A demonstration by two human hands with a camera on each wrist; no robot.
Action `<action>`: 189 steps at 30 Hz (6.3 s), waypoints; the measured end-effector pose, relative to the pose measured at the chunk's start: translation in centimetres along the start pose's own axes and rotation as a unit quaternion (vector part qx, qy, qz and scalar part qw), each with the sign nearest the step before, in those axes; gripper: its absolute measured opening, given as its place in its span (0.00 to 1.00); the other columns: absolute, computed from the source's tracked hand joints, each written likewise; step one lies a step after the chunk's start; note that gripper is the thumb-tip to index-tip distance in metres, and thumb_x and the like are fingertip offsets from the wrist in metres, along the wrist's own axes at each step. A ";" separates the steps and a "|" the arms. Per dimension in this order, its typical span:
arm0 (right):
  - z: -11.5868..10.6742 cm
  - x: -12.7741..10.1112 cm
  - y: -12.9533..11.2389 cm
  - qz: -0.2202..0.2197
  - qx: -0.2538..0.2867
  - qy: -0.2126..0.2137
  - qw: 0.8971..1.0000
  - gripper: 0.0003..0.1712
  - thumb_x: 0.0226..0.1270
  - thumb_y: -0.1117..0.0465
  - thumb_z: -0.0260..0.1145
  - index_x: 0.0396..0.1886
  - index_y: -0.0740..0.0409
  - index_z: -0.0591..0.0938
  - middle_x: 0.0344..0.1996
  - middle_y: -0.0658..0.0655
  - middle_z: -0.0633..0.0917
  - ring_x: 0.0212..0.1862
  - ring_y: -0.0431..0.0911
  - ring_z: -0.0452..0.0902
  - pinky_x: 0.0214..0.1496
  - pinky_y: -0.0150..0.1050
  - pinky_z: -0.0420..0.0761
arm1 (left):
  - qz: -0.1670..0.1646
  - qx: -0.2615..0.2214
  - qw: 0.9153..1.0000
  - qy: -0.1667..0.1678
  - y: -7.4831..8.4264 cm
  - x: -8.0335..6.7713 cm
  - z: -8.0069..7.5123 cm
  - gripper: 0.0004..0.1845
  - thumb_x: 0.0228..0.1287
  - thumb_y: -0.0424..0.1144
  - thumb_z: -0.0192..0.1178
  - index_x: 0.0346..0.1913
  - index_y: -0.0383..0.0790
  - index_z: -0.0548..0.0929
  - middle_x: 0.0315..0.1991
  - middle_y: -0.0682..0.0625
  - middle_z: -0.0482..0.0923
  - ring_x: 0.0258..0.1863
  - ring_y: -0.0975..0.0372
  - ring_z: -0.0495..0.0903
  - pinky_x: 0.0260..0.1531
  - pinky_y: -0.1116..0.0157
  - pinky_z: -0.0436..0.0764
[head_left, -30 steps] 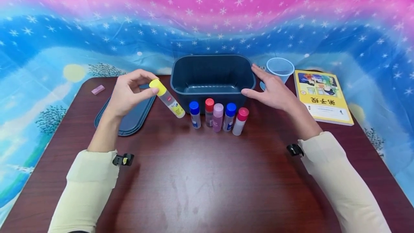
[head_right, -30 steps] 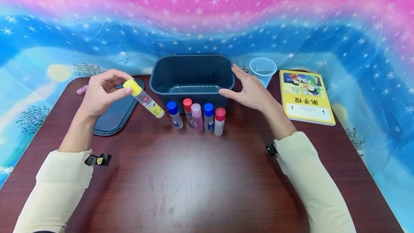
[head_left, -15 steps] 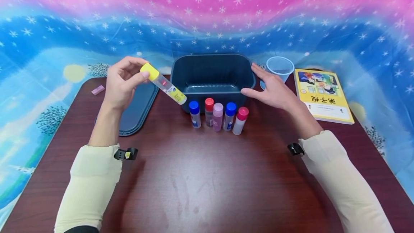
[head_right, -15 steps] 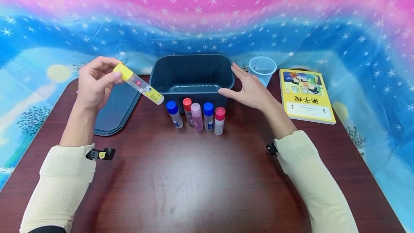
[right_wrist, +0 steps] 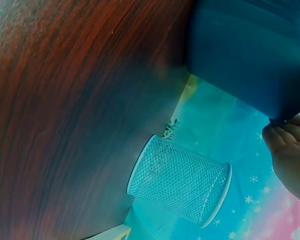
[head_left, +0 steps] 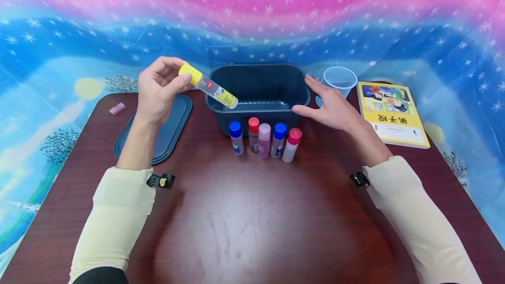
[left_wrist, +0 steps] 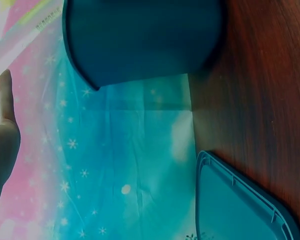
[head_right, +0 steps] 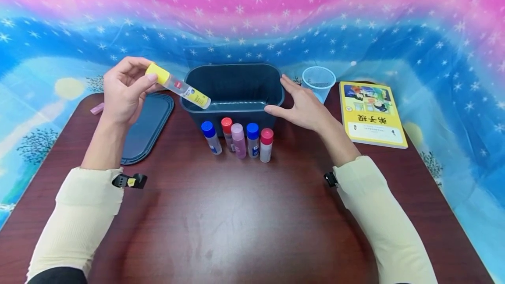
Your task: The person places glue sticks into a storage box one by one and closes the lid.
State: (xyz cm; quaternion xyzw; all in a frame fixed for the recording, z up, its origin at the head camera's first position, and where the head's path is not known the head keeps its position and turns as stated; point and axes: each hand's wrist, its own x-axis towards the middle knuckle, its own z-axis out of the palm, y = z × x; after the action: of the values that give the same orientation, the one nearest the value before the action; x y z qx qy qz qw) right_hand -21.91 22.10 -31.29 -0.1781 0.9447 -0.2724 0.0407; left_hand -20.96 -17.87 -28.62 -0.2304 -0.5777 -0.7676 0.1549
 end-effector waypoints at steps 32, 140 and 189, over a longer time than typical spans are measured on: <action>-0.4 0.0 -0.4 0.009 -0.011 -0.003 1.000 0.58 0.65 0.29 0.64 0.83 0.49 0.50 0.81 0.52 0.51 0.80 0.56 0.46 0.73 0.66 0.58 | -0.142 0.299 0.942 -0.065 -3.2 4.0 2.4 0.20 0.67 0.46 0.69 0.58 0.42 0.85 0.53 0.49 0.83 0.52 0.60 0.78 0.44 0.59 0.83; -0.2 0.0 -0.5 0.013 0.001 -0.003 1.000 0.57 0.64 0.30 0.65 0.83 0.48 0.52 0.81 0.52 0.52 0.80 0.57 0.46 0.72 0.67 0.59 | -0.176 0.360 0.899 -0.179 -1.7 2.4 5.1 0.17 0.68 0.42 0.68 0.56 0.39 0.83 0.50 0.47 0.83 0.50 0.58 0.80 0.51 0.55 0.80; 0.0 0.0 -0.3 0.010 0.007 0.001 1.000 0.57 0.64 0.30 0.65 0.83 0.48 0.52 0.81 0.52 0.53 0.80 0.55 0.46 0.73 0.66 0.59 | -0.164 0.391 0.861 -0.280 -0.8 -3.8 3.4 0.21 0.61 0.44 0.75 0.56 0.41 0.88 0.50 0.50 0.87 0.51 0.60 0.85 0.48 0.60 0.85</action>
State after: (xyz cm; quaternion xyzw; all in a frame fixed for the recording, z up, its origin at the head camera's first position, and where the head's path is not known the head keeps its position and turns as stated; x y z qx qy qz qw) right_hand -21.81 21.83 -31.10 -0.1676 0.9445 -0.2791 0.0435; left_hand -17.54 -14.52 -30.50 -0.2583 -0.8789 -0.3958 -0.0645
